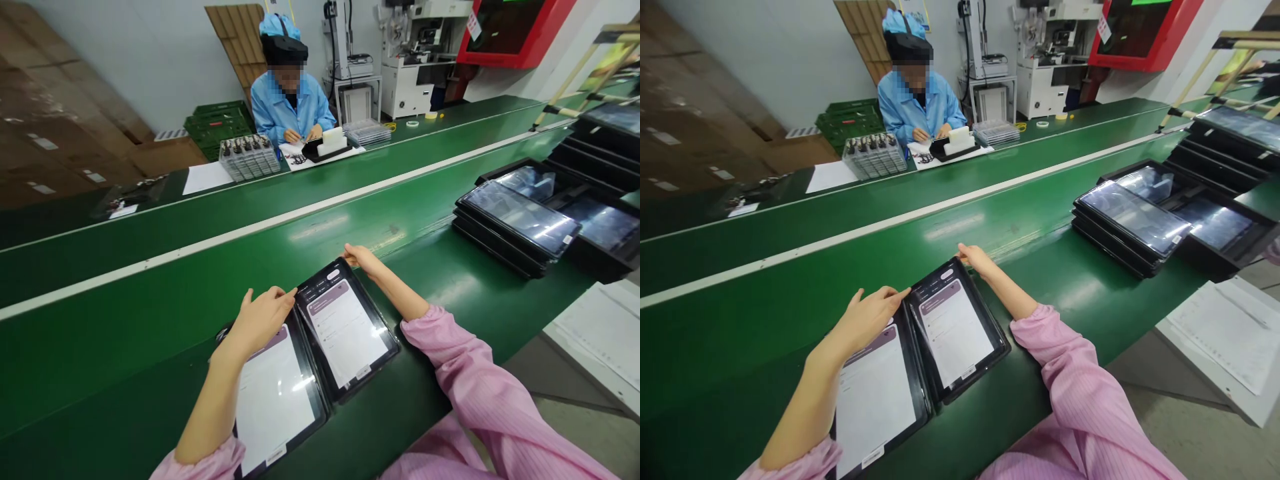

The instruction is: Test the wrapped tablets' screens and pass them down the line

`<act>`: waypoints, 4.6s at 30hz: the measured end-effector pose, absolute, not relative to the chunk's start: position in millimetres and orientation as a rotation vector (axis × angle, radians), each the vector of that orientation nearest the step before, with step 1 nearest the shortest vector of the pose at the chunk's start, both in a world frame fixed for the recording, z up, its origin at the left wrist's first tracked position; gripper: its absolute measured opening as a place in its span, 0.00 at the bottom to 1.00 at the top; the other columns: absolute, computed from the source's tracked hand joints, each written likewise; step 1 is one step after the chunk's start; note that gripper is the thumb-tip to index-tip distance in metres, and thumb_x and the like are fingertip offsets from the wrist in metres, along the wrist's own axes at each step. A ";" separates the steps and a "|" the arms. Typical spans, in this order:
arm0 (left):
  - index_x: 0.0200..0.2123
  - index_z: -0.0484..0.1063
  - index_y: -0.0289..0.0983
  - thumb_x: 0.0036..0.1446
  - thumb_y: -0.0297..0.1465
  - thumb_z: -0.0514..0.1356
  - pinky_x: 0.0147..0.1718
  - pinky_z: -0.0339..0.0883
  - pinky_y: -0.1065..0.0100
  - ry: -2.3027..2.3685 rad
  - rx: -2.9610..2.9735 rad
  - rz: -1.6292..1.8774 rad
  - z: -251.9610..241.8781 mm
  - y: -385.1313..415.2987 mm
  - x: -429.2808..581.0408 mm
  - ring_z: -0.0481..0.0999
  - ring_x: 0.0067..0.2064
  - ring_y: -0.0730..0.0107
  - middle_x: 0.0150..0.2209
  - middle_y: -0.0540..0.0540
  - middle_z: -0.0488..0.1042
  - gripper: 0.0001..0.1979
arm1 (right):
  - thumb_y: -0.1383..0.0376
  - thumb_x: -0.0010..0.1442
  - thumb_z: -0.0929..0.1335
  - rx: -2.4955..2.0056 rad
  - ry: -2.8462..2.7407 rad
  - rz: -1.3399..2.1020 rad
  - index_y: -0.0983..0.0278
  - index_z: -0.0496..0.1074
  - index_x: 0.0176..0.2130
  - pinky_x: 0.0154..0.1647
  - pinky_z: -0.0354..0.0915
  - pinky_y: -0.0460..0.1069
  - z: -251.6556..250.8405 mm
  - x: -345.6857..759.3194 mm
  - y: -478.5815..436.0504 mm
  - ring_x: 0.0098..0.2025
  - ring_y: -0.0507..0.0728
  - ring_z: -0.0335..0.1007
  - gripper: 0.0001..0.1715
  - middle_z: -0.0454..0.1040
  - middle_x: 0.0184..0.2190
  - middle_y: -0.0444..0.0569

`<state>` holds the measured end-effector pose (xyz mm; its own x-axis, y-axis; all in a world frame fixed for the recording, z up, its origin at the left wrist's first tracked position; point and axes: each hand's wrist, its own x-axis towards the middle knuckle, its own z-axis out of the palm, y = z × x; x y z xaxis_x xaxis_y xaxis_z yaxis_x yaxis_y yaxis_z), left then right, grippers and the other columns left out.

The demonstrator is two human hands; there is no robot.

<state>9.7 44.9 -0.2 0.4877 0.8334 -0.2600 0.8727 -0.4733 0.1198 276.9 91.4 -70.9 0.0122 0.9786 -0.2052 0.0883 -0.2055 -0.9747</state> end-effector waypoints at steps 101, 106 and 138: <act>0.42 0.72 0.43 0.45 0.30 0.71 0.58 0.61 0.53 1.078 2.400 -0.211 -11.4 46.1 -10.4 0.61 0.61 0.51 0.57 0.44 0.58 0.19 | 0.65 0.46 0.72 -1.519 -1.328 1.071 0.64 0.76 0.32 0.43 0.74 0.53 -111.4 317.4 10.3 0.34 0.60 0.78 0.09 0.79 0.30 0.50; 0.41 0.71 0.42 0.45 0.31 0.71 0.57 0.62 0.53 1.079 2.407 -0.220 -12.2 45.7 -9.9 0.62 0.59 0.51 0.56 0.44 0.58 0.18 | 0.64 0.46 0.71 -1.522 -1.335 1.039 0.64 0.76 0.32 0.42 0.74 0.53 -110.2 315.6 8.6 0.34 0.60 0.77 0.10 0.79 0.29 0.50; 0.41 0.70 0.40 0.42 0.33 0.71 0.52 0.65 0.60 1.076 2.309 -0.143 -11.2 47.7 -11.9 0.67 0.53 0.56 0.54 0.45 0.60 0.22 | 0.60 0.47 0.68 -1.494 -1.458 1.043 0.64 0.74 0.42 0.37 0.68 0.50 -101.3 314.6 5.4 0.30 0.56 0.71 0.20 0.73 0.28 0.44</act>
<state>-11.9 47.7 -11.2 0.6684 0.6677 -0.3278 0.7302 -0.5050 0.4602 314.6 5.4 -101.3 0.0023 0.9995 -0.0317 0.3533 -0.0305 -0.9350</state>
